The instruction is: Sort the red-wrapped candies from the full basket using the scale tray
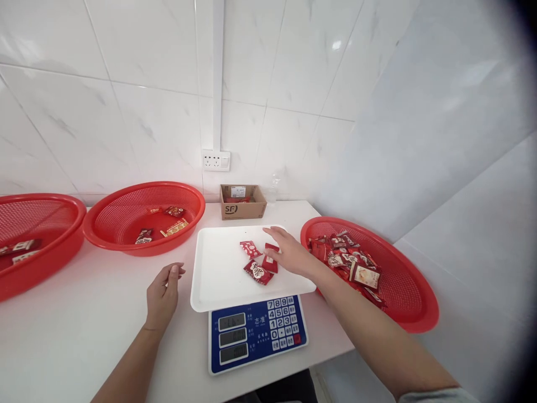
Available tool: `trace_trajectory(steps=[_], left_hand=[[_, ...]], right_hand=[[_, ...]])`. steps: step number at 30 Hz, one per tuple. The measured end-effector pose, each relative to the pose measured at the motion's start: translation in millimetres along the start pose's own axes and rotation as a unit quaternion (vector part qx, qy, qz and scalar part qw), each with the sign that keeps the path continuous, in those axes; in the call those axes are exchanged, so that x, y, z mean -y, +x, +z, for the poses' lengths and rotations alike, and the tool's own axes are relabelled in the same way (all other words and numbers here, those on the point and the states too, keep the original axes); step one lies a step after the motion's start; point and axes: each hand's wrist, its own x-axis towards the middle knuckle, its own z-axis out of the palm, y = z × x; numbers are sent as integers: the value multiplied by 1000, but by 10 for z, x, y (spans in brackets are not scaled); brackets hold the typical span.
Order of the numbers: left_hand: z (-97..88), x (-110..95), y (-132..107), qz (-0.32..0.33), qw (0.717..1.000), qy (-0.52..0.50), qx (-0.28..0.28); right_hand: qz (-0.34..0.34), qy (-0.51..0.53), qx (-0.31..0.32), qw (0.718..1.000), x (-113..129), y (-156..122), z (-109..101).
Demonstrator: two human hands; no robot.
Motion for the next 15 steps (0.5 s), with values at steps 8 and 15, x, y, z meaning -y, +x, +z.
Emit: trace_trajectory(steps=[8, 15], left_hand=[[-18, -20, -5, -11, 1000, 7, 2], [-21, -37, -4, -27, 999, 17, 4]], right_hand=[[-87, -144, 158, 973, 183, -107, 380], [-14, -128, -35, 991, -183, -194, -260]])
